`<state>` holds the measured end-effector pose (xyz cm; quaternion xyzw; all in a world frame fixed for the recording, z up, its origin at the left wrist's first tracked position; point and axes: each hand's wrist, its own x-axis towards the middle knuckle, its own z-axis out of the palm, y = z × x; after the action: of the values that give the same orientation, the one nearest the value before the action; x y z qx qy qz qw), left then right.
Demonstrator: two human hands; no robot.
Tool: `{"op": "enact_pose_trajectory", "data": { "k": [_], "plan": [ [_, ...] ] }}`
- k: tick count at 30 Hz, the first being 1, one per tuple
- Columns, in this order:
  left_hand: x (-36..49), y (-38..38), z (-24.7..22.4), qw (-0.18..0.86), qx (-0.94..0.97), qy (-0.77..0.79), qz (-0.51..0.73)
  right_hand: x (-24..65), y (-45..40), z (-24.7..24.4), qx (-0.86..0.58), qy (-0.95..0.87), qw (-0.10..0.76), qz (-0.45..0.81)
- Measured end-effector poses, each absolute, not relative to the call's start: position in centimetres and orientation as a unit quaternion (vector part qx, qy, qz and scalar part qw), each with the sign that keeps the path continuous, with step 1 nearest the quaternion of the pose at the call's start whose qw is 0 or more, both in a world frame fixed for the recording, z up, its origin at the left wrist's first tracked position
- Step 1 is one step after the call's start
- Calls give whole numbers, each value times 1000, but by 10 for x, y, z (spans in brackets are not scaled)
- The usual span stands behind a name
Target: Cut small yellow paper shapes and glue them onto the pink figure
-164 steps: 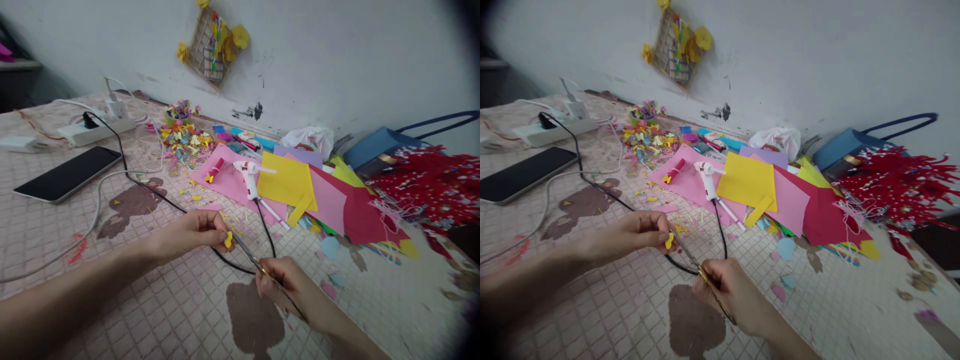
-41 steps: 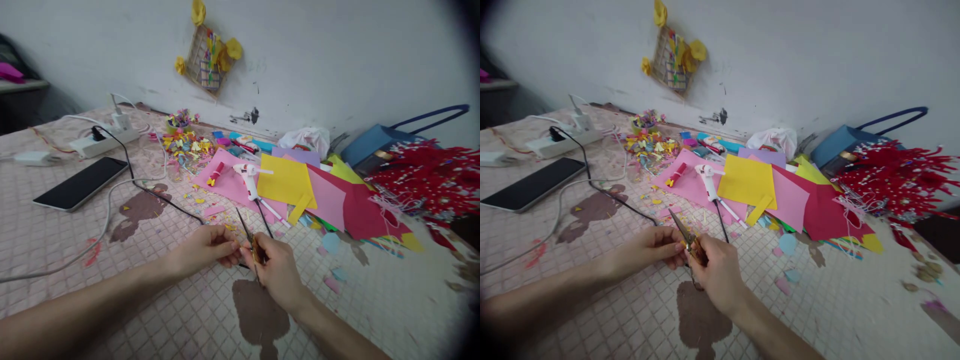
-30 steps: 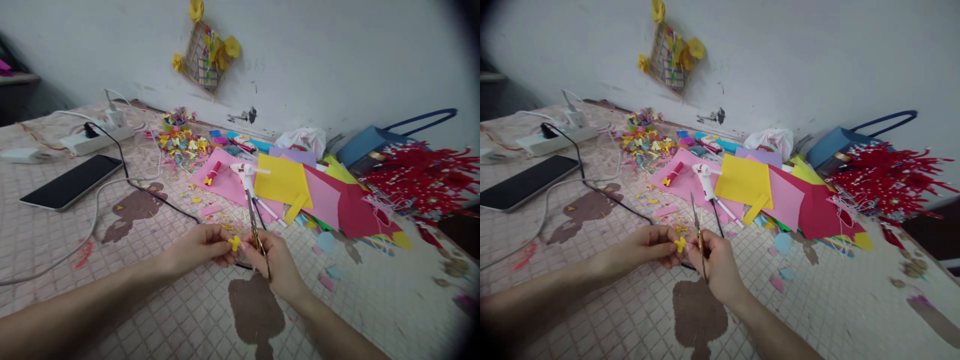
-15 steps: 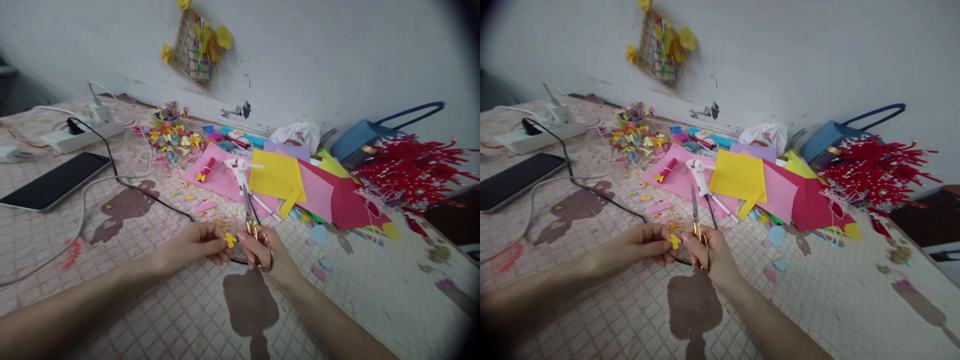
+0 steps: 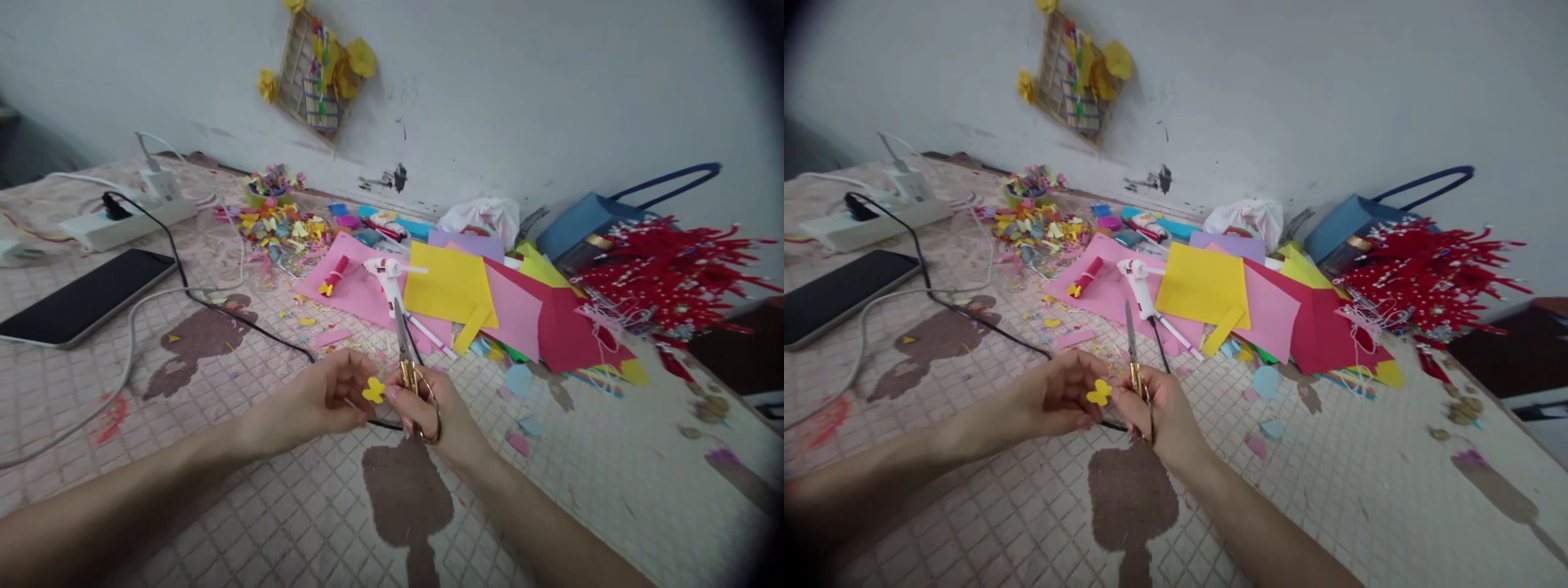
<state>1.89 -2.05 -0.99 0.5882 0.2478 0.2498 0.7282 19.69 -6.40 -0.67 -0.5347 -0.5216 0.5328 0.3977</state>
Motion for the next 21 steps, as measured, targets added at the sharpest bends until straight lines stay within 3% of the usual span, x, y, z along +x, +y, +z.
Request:
{"op": "enact_pose_trajectory", "data": {
  "k": [7,13,21],
  "plan": [
    [16,-25,-5,577,706,296,284,197,-66,-4,-523,-543,381,535],
    [19,-23,-6,647,627,316,297,195,-67,-5,-493,-538,405,551],
    [21,-22,-9,683,595,308,292,195,-67,-6,-506,-539,376,558]
  ]
}}
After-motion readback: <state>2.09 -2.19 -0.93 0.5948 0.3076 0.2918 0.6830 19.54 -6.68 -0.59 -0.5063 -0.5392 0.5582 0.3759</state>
